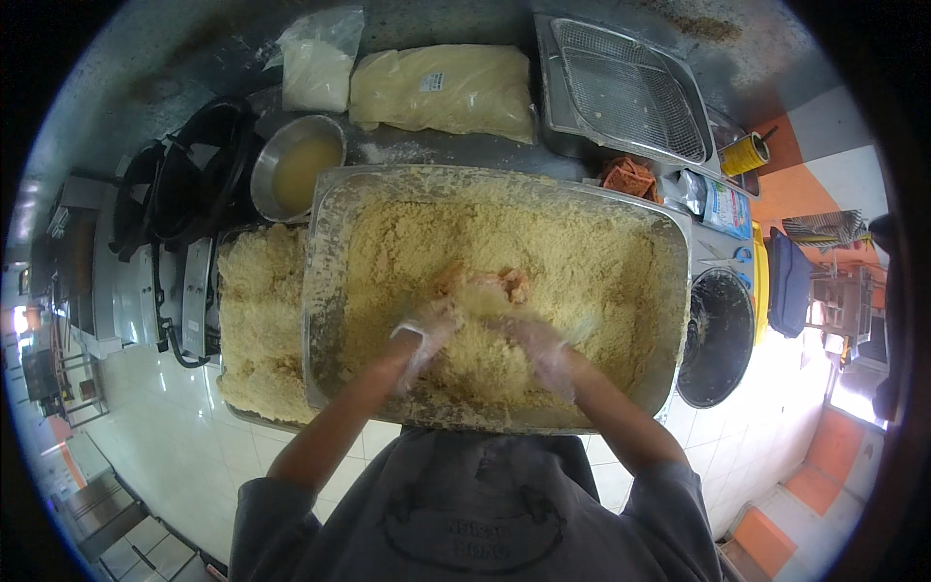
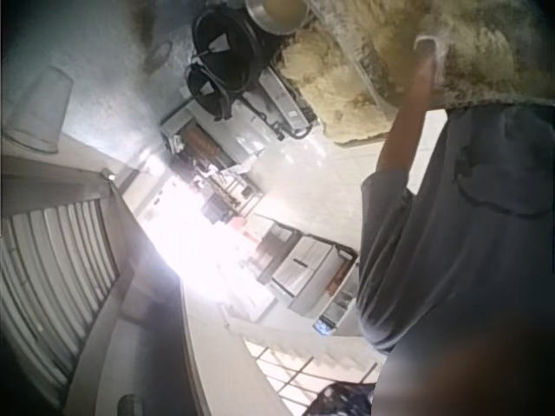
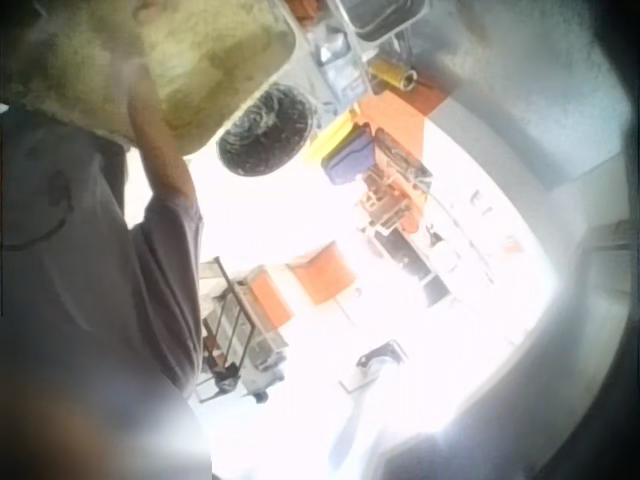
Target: The person repeatedly picks raw chicken pieces from a bowl, coats them in a tray of breadcrumbs, and places them into a second tray. The process is repeated continuously throughout the clip.
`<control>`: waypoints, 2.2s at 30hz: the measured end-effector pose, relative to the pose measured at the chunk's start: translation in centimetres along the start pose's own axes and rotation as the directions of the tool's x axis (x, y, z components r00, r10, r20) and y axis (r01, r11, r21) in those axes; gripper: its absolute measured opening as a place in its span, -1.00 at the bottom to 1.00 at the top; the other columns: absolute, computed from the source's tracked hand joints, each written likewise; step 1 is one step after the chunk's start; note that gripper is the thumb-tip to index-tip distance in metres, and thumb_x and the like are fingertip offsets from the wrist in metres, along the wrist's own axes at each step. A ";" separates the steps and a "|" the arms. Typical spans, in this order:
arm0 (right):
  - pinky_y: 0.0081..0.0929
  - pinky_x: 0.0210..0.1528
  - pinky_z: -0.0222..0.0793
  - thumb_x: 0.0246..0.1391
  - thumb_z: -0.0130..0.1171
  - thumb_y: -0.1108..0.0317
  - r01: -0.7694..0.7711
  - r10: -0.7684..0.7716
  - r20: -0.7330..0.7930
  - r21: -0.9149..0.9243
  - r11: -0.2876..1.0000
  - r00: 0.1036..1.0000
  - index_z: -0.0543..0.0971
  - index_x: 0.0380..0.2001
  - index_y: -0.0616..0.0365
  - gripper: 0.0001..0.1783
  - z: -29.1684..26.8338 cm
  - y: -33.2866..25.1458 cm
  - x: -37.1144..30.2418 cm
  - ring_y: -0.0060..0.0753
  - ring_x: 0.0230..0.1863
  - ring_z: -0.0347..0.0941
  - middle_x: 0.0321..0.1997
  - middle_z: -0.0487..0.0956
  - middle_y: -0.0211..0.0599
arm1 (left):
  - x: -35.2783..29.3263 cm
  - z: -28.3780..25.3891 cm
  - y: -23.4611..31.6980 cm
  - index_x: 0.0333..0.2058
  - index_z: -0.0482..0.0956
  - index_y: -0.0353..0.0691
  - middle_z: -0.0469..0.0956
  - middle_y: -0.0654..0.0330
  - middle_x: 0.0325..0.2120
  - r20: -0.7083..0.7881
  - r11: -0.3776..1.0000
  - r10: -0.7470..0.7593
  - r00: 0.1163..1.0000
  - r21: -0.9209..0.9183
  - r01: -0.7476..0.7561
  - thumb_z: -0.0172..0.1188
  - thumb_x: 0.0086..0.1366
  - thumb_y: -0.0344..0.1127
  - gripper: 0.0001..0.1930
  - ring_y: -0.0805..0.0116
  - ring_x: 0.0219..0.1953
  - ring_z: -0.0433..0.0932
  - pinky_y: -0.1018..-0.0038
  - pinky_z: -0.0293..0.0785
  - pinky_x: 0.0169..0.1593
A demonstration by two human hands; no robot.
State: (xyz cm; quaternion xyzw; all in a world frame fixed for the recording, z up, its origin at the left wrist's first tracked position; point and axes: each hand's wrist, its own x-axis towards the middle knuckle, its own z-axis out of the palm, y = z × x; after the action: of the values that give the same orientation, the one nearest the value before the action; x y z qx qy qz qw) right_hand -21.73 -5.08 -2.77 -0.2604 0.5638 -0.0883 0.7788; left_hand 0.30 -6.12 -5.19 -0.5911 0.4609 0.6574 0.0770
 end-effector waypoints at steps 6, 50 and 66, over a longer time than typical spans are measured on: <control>-0.44 0.26 0.31 0.37 0.00 -0.02 0.292 -0.298 -0.045 -0.116 0.949 0.953 0.35 0.32 0.19 -0.36 -2.2 -3.6 0.5 -0.27 0.29 0.35 0.30 0.42 -0.07 | -0.7 -1.5 2.1 0.38 0.10 -0.25 0.30 -0.11 0.29 -0.313 0.753 0.050 0.949 -0.612 -0.241 -0.05 0.44 0.18 -0.24 0.06 0.21 0.42 0.22 0.38 0.23; -0.34 0.09 0.48 0.16 0.30 0.33 0.415 -0.667 -0.232 -0.628 0.659 0.708 0.53 0.07 0.31 -0.56 -11.2 -5.7 0.3 -0.27 0.03 0.57 0.00 0.65 -0.10 | 6.5 1.3 7.5 0.43 0.04 -0.15 -0.04 0.07 0.46 -0.034 0.238 0.708 0.706 0.952 -0.192 -0.34 0.48 0.19 -0.29 0.17 0.51 -0.14 0.18 -0.35 0.53; -0.08 0.05 0.45 0.10 0.23 0.23 0.305 -0.823 -0.159 -0.877 0.371 0.545 0.54 -0.06 0.26 -0.60 -14.0 -5.0 -0.8 0.13 -0.09 0.51 -0.16 0.57 0.16 | 11.3 2.9 10.6 0.36 0.24 -0.11 0.17 0.00 0.38 0.537 -0.138 0.625 0.567 0.791 -0.597 -0.15 0.37 0.33 -0.22 -0.01 0.45 0.01 0.03 -0.24 0.51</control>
State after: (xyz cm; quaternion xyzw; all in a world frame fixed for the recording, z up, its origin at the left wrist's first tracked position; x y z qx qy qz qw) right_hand -34.14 -13.24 -2.73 -0.7107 0.6137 -0.1935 0.2844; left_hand -11.82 -15.04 -9.65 -0.1356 0.9688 0.1866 0.0904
